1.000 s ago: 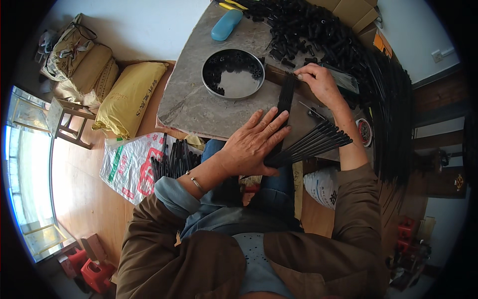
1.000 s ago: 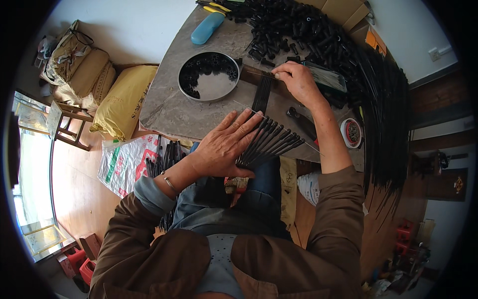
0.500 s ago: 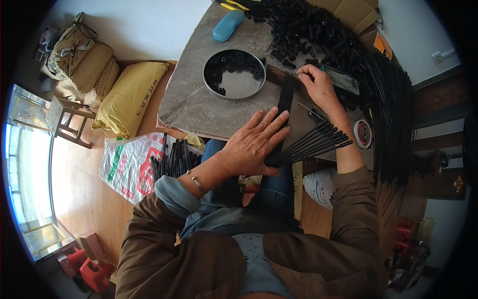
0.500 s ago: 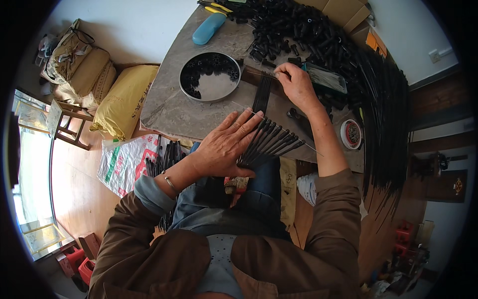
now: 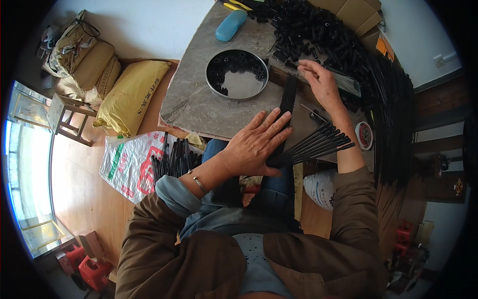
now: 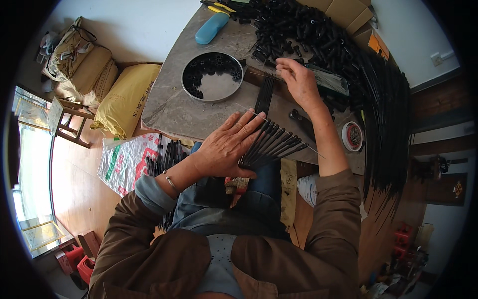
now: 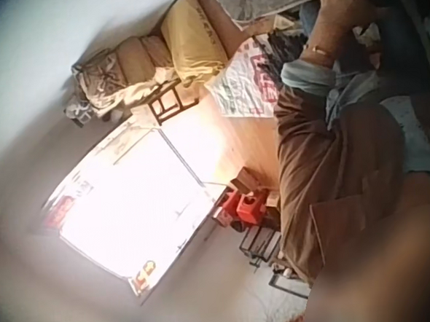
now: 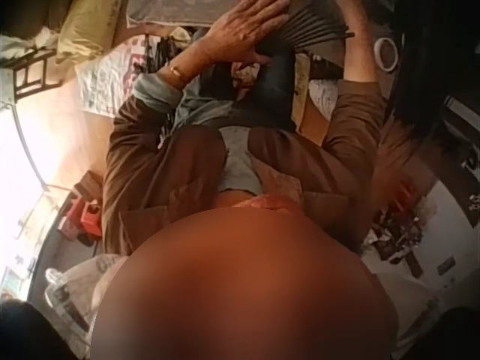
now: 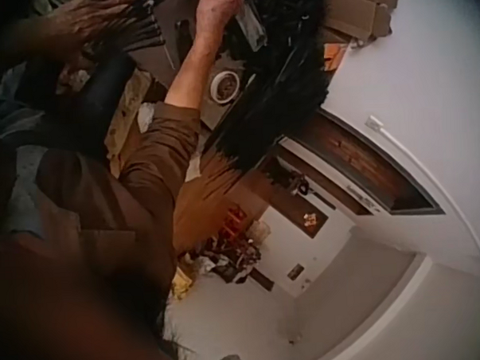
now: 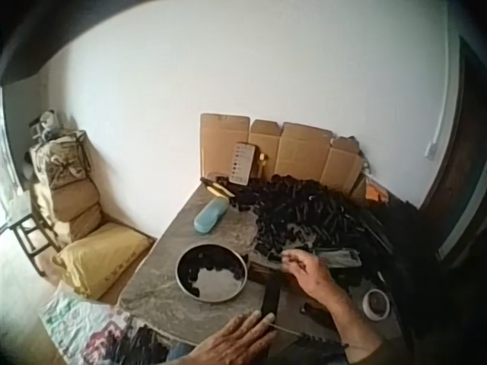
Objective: Manually assembling umbrella ribs by inserting metal wires into plastic connectors and securing them with pliers.
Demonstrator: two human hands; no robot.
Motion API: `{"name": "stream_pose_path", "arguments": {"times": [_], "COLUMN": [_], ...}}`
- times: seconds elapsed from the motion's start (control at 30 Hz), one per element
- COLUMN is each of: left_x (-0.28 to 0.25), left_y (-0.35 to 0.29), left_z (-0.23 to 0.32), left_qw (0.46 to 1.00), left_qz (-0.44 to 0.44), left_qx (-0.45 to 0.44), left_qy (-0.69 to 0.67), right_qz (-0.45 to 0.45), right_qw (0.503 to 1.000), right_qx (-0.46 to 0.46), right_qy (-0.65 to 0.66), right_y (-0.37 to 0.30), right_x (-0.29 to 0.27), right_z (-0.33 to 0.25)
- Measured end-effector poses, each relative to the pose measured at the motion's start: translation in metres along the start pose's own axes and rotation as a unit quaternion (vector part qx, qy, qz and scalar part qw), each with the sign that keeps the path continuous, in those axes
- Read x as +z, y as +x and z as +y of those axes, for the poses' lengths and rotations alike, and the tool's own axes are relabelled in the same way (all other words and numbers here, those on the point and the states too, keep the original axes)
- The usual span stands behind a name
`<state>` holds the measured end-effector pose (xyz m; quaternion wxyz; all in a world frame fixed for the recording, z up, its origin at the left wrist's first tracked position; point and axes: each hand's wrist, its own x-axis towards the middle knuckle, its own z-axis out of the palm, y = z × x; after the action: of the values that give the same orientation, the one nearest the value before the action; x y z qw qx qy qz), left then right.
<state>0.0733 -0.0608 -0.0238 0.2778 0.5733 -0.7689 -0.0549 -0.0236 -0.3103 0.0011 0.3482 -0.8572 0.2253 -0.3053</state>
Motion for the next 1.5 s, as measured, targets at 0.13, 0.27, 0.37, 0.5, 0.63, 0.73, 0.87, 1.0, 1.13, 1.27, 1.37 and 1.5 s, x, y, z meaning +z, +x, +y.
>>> {"name": "stream_pose_path", "arguments": {"times": [0.13, 0.27, 0.37, 0.5, 0.63, 0.73, 0.87, 1.0, 1.13, 1.27, 1.37, 1.5], "left_x": [0.000, 0.000, 0.000, 0.000, 0.000, 0.000, 0.001, 0.000, 0.001, -0.001, -0.002, -0.017], "left_y": [-0.001, 0.000, 0.001, 0.001, 0.001, 0.000, 0.001, -0.001, 0.000, -0.001, 0.001, -0.001], "left_z": [0.000, 0.000, 0.000, 0.000, 0.001, 0.001, 0.001, 0.001, 0.001, 0.000, 0.003, 0.003], "left_qw": [1.000, 1.000, 1.000, 1.000, 1.000, 1.000, 1.000, 1.000, 1.000, 1.000, 1.000, 0.996], "left_qz": [0.005, 0.004, 0.001, -0.002, -0.004, -0.001, 0.003, -0.002, 0.004, 0.002, 0.010, -0.014], "left_qx": [0.003, 0.002, 0.001, -0.003, -0.003, -0.002, -0.001, 0.000, 0.002, 0.004, 0.012, 0.088], "left_qy": [-0.005, -0.002, -0.001, 0.002, 0.002, 0.004, -0.003, 0.005, 0.005, 0.014, 0.018, 0.003], "right_qz": [-0.063, -0.080, -0.074, -0.093, -0.098, -0.082, -0.081, 0.041, 0.266, 0.015, -0.061, -0.093], "right_qw": [0.968, 0.948, 0.941, 0.944, 0.932, 0.942, 0.949, 0.954, 0.887, 0.899, 0.895, 0.893], "right_qx": [-0.040, -0.058, -0.081, -0.048, -0.058, -0.078, -0.070, -0.157, -0.295, -0.272, -0.260, -0.271], "right_qy": [-0.239, -0.302, -0.321, -0.313, -0.344, -0.315, -0.298, -0.251, -0.234, -0.343, -0.357, -0.348], "right_y": [-0.008, -0.010, -0.009, -0.010, -0.009, -0.004, -0.003, -0.002, -0.005, -0.040, -0.066, -0.065], "right_x": [-0.029, -0.033, -0.030, -0.028, -0.029, -0.027, -0.023, -0.005, -0.021, -0.009, 0.009, 0.011], "right_z": [-0.007, -0.007, -0.007, -0.010, -0.017, -0.008, -0.002, -0.026, -0.058, -0.058, -0.040, -0.048]}}
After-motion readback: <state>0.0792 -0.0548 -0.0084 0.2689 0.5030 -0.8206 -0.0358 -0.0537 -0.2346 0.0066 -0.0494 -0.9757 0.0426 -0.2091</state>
